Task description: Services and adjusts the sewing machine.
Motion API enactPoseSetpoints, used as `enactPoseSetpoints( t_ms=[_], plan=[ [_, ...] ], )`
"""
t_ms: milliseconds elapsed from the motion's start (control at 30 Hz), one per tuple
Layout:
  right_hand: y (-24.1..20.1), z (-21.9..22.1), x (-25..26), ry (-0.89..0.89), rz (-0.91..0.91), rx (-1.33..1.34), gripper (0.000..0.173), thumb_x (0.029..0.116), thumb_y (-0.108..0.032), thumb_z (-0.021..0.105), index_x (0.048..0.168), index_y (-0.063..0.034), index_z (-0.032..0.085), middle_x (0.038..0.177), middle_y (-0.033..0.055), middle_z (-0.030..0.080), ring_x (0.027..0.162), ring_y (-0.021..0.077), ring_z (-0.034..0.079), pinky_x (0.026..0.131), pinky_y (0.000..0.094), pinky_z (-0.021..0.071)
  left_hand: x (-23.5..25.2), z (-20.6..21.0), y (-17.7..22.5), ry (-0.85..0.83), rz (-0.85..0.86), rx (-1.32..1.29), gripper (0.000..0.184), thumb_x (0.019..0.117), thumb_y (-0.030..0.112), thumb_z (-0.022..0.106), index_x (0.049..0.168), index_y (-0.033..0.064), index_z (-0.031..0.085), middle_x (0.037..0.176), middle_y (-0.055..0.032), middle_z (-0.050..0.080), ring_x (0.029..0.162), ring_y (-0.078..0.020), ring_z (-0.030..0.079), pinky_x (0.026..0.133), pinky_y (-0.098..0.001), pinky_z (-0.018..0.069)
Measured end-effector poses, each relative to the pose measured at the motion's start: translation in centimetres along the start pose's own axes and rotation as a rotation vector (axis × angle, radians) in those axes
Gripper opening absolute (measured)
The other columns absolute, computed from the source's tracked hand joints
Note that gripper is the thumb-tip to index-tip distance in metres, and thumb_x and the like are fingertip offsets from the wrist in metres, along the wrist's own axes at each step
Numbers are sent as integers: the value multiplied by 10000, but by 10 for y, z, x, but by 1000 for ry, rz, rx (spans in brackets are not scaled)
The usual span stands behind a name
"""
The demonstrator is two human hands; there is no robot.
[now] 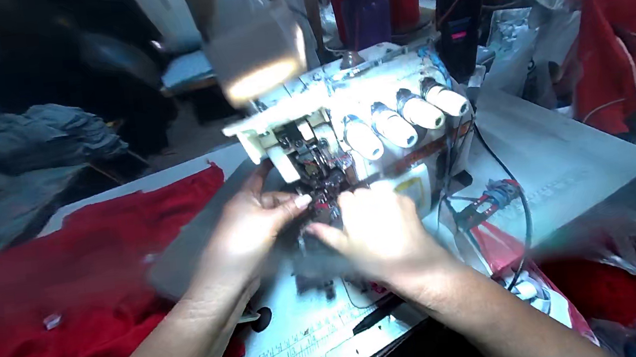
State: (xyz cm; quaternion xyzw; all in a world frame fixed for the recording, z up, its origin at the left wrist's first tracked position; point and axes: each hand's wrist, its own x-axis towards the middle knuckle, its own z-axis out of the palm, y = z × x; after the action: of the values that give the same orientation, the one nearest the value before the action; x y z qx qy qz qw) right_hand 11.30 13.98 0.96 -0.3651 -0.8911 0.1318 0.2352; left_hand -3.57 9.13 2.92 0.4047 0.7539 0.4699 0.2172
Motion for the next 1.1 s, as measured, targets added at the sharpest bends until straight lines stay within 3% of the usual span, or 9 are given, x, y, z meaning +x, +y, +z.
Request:
enactPoseSetpoints(
  t_ms=[133,200,300,400,500,633,767,900,1100],
  plan=[
    [-5,-7,11,-222,124,60,494,1020,-482,563,1127,-19,698,1030,158,714,969,317,709,782,504,553,16,-29,4,86,129,81,352,1004,36,595,1356,32,588,1073,-97,690,914,-141,639,840,-369,517],
    [-2,-4,11,-215,114,61,513,1020,-489,550,1126,-11,705,1048,170,717,982,331,710,790,515,549,26,-35,16,231,156,-36,318,1058,128,513,1362,65,582,1169,-48,652,960,-81,607,844,-299,489],
    [0,1,9,-139,77,57,513,1003,-475,574,1055,13,723,977,182,725,921,344,722,754,519,556,39,-31,16,183,285,-145,408,1073,309,481,1385,63,576,1313,-86,633,1170,-131,601,1018,-362,473],
    [3,9,5,-46,35,34,503,989,-471,581,977,12,722,878,162,711,829,325,718,685,486,549,80,-31,-28,62,605,-320,235,1024,317,576,1133,120,646,1049,30,712,976,-35,681,842,-221,580],
    [7,16,2,60,-15,9,479,967,-458,616,907,6,717,799,142,692,731,299,711,602,459,543,64,-18,8,-67,484,-355,427,1017,420,491,1312,125,583,1212,87,648,1140,9,583,987,-222,475],
    [8,18,1,96,-29,-2,441,943,-435,654,895,-1,716,773,122,682,697,281,703,566,446,534,54,-2,42,-44,328,-450,188,1050,278,521,1168,135,551,904,99,615,816,53,610,747,-149,529],
    [3,8,3,-60,62,28,476,975,-476,632,997,-7,707,873,135,698,816,296,709,664,475,543,68,-4,41,-62,350,-389,362,995,230,522,1327,88,499,970,66,598,832,26,609,759,-176,532],
    [0,6,2,-119,104,59,473,1002,-463,609,1051,0,694,935,143,699,870,290,709,711,475,552,72,-6,39,12,542,-343,218,886,77,548,1087,161,553,962,125,594,836,73,587,726,-121,508],
    [2,10,2,-111,133,112,387,1049,-379,541,1048,-26,698,893,116,694,841,257,706,693,442,555,84,-12,37,100,741,-197,249,860,44,592,1096,115,556,950,126,553,815,95,550,730,-86,476]
  ],
)
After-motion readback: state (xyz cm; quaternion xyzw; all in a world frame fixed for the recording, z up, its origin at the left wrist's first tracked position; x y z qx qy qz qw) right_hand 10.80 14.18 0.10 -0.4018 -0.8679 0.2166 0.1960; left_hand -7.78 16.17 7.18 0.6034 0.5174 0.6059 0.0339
